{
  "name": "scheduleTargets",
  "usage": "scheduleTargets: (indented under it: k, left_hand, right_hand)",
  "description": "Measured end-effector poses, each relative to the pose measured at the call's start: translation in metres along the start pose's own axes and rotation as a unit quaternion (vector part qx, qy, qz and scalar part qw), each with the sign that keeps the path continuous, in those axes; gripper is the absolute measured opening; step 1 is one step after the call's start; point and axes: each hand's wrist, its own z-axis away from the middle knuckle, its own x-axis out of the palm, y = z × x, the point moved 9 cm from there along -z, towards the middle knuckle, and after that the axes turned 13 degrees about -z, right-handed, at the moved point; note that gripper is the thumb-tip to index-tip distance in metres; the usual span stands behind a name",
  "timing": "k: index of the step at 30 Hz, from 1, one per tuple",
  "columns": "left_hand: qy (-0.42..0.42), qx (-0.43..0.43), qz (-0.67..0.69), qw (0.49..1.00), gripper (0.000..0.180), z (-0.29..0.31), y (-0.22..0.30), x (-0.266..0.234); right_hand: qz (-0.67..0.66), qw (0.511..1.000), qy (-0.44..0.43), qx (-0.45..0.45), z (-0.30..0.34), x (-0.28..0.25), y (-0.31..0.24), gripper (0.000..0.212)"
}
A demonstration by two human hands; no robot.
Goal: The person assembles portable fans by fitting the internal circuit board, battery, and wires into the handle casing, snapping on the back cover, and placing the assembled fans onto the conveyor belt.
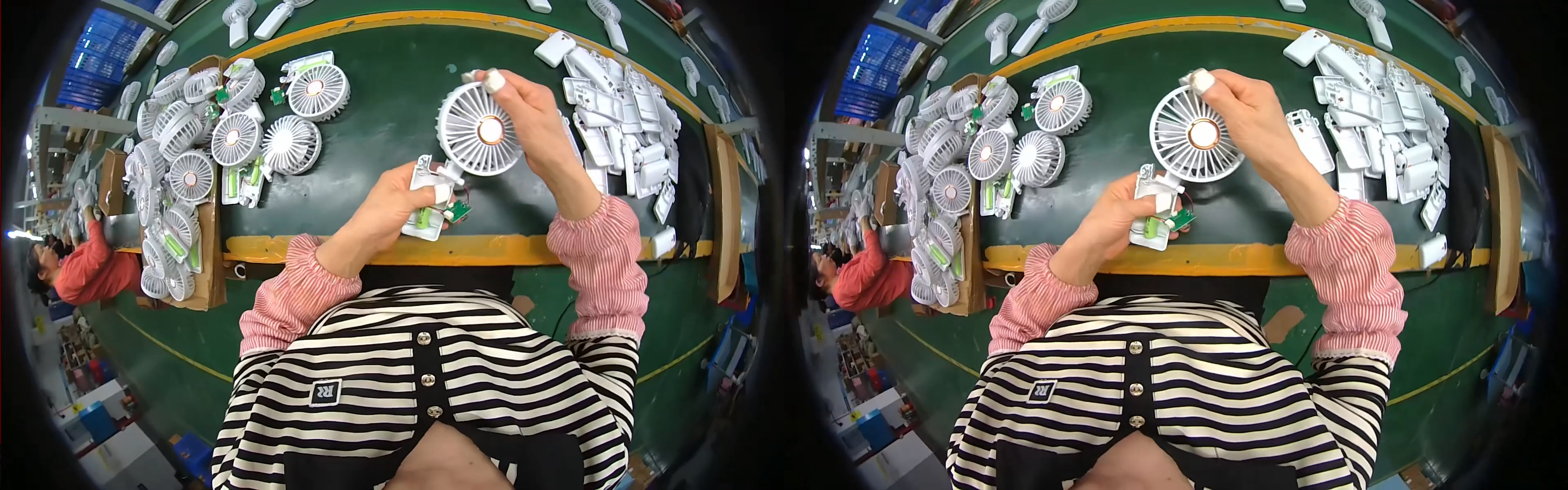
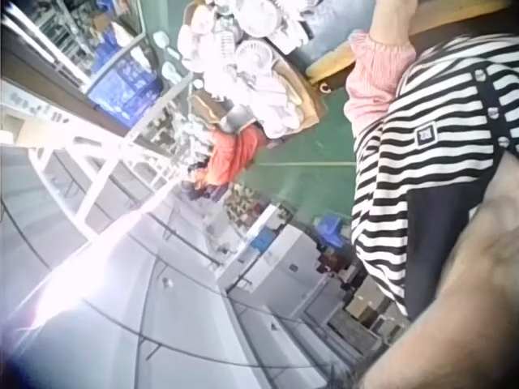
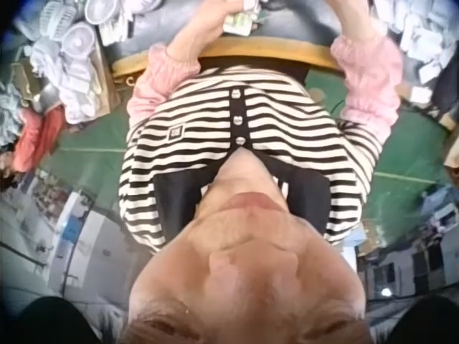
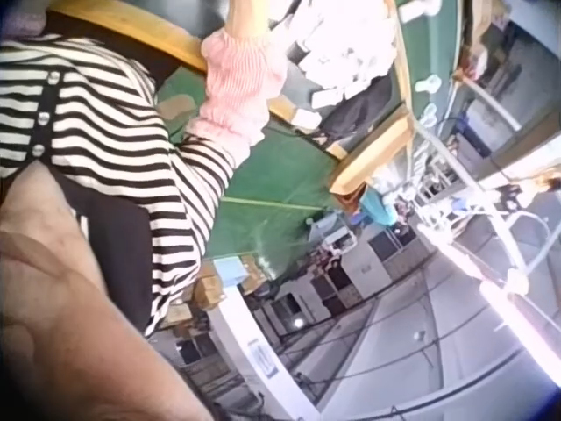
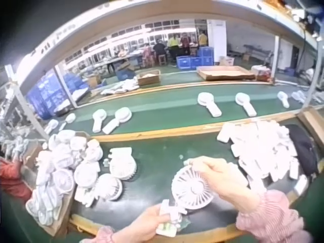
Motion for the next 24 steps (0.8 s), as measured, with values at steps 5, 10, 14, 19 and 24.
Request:
scheduleTargets:
  k: [5,10,14,19,24]
  left_hand:
    - [-0.040,0.048,-0.012,0.998,0.025,0.029,-0.001,-0.005]
    - [-0.049,0.110,-0.061,0.991,0.025,0.053,0.003,-0.015]
    - [-0.041,0.157,-0.067,0.985,0.029,0.066,0.003,-0.026]
    - [0.053,0.224,-0.175,0.957,0.024,0.072,0.019,-0.043]
    - [0.076,0.118,0.030,0.990,0.022,0.069,0.006,-0.063]
  right_hand:
    - [0.129,0.991,-0.036,-0.017,0.004,0.037,0.011,0.031]
    - [0.138,0.989,-0.046,0.008,0.004,0.064,0.023,0.029]
    - [0.175,0.982,-0.065,-0.012,0.010,0.089,0.022,0.028]
    - [0.216,0.975,-0.047,-0.022,0.012,0.099,0.016,0.024]
    - [0.384,0.838,-0.010,-0.388,0.077,0.112,-0.030,0.025]
